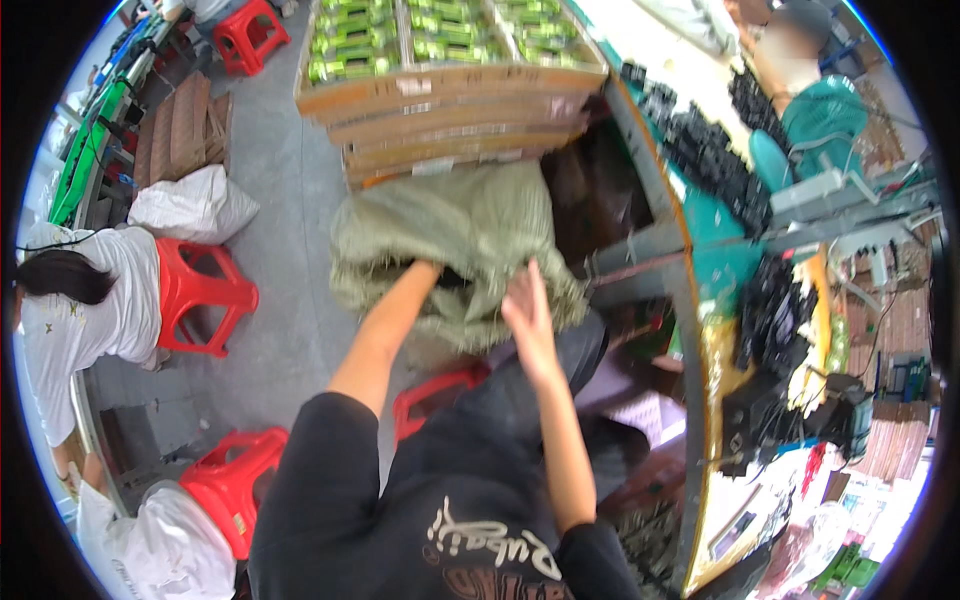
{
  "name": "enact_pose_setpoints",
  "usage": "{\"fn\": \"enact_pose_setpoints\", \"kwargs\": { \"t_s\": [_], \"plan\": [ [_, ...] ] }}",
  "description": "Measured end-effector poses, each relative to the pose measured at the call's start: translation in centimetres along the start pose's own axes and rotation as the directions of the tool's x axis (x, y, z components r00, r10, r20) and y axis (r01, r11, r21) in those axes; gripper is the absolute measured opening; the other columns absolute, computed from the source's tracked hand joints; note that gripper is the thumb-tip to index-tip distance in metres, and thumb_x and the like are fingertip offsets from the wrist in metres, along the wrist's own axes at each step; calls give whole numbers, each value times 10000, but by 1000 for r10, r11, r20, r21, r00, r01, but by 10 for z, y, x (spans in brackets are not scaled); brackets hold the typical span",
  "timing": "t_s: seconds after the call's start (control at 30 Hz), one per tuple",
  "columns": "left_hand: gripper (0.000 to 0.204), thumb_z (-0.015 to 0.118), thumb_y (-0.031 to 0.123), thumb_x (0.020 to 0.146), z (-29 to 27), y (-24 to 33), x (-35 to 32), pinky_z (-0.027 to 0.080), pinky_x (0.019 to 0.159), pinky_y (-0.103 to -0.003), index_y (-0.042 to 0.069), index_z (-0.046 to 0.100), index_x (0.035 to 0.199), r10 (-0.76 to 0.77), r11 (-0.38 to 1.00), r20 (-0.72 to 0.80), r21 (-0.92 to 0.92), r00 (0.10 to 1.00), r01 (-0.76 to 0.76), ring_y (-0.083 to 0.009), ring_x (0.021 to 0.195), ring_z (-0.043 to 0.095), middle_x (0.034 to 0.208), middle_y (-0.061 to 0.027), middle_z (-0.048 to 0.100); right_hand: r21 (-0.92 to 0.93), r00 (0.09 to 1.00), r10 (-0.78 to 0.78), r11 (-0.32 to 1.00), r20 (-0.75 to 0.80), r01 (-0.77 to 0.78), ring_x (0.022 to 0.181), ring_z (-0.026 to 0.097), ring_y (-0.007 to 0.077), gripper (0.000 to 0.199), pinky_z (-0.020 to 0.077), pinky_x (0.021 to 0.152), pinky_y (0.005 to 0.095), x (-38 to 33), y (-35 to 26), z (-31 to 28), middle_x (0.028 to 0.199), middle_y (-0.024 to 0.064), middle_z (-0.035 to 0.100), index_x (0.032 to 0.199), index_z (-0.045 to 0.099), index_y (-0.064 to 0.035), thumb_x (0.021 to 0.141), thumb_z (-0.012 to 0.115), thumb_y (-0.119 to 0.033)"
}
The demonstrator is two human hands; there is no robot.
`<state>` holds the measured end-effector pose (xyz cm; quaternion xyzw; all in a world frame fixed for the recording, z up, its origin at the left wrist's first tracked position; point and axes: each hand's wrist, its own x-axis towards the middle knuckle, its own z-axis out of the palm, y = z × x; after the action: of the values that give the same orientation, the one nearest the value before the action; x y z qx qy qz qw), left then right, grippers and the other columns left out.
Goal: Assembling small plastic components at a factory workstation.
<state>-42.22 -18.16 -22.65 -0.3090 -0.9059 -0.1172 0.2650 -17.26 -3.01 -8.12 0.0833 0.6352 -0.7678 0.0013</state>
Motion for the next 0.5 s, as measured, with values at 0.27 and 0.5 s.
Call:
{"fn": "enact_pose_setpoints", "kwargs": {
  "t_s": [0.27,0.5],
  "plan": [
    [547,553,280,742,-27,-17,166,254,999,-428,111,405,1242,-1,1000,-217,11,976,4,-334,1203,309,1316,-144,337,44,969,196,981,-153,-191,1161,410,265,608,324,969,367,-132,21,-24,1314,155,350,1358,187,-80,842,509,-82],
    [547,557,281,739,-6,8,197,257,997,-424,108,410,1237,7,999,-189,-43,982,-15,-332,1199,316,1309,-144,346,37,838,179,982,-516,-187,1032,508,241,548,413,879,327,-213,30,-70,1223,172,435,1328,235,-37,841,487,-46]
  ]
}}
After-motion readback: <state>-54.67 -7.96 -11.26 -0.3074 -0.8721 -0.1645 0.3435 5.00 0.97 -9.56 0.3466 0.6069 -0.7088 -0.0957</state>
